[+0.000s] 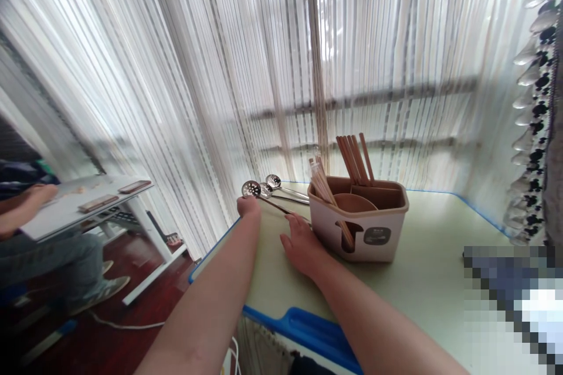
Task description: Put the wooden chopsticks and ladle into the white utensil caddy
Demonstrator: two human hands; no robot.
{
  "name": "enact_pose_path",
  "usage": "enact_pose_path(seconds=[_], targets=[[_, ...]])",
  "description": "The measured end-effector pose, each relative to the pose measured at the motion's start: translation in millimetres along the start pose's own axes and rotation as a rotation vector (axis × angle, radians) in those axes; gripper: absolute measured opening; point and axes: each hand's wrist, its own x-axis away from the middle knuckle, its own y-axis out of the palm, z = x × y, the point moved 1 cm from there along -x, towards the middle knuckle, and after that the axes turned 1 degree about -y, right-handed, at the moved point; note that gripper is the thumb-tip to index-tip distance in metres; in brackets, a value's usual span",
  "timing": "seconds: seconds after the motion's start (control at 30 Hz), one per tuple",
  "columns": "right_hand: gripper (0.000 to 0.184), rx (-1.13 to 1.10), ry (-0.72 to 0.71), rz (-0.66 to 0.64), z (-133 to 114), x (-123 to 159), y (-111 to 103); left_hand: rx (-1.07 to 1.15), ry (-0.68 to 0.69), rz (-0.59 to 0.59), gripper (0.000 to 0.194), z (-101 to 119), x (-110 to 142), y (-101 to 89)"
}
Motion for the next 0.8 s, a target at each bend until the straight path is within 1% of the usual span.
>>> enact_pose_path(seconds=[0.1,0.17,0.23,0.3,0.4,0.5,0.6,0.67,0.73,0.77,0.8], targets=[[0.047,-0.002,0.001,0.058,-6.1,0.9,-5.7,0.181,-0.053,0.017,0.034,4.3,-3.0,-0.2],[0.046,0.0,0.014,0.106,-12.2,2.0,-11.7,0.293,-0.06,0.016,0.035,11.1,-3.1,-1.4],[0.045,0.014,0.024,0.15,-18.4,2.9,-17.7,0.391,-0.046,-0.011,0.033,20.3,-1.7,-3.4],[0.045,0.045,0.028,0.183,-23.9,3.2,-22.2,0.475,-0.025,-0.061,0.03,30.2,1.1,-5.5],[0.041,0.106,0.052,0.165,-30.8,3.4,-26.3,0.581,-0.007,-0.144,0.027,42.7,7.8,-8.2],[0.031,0.217,0.138,0.114,-37.8,4.9,-30.6,0.672,-0.023,-0.225,0.025,52.9,16.0,-12.6],[0.026,0.29,0.185,0.137,-44.9,6.8,-37.6,0.739,-0.045,-0.333,0.022,63.6,24.8,-22.1],[0.024,0.226,0.187,0.183,-47.7,6.8,-41.5,0.802,-0.039,-0.452,0.021,70.7,31.0,-30.3],[0.023,0.063,0.192,0.214,-47.9,5.4,-41.8,0.895,-0.015,-0.6,0.02,76.3,37.4,-37.5],[0.025,-0.055,0.219,0.196,-46.7,4.3,-40.0,0.938,0.0,-0.675,0.018,78.1,40.5,-40.2],[0.028,-0.193,0.269,0.143,-44.9,3.2,-36.8,0.969,0.017,-0.744,0.017,79.2,43.3,-42.2]])
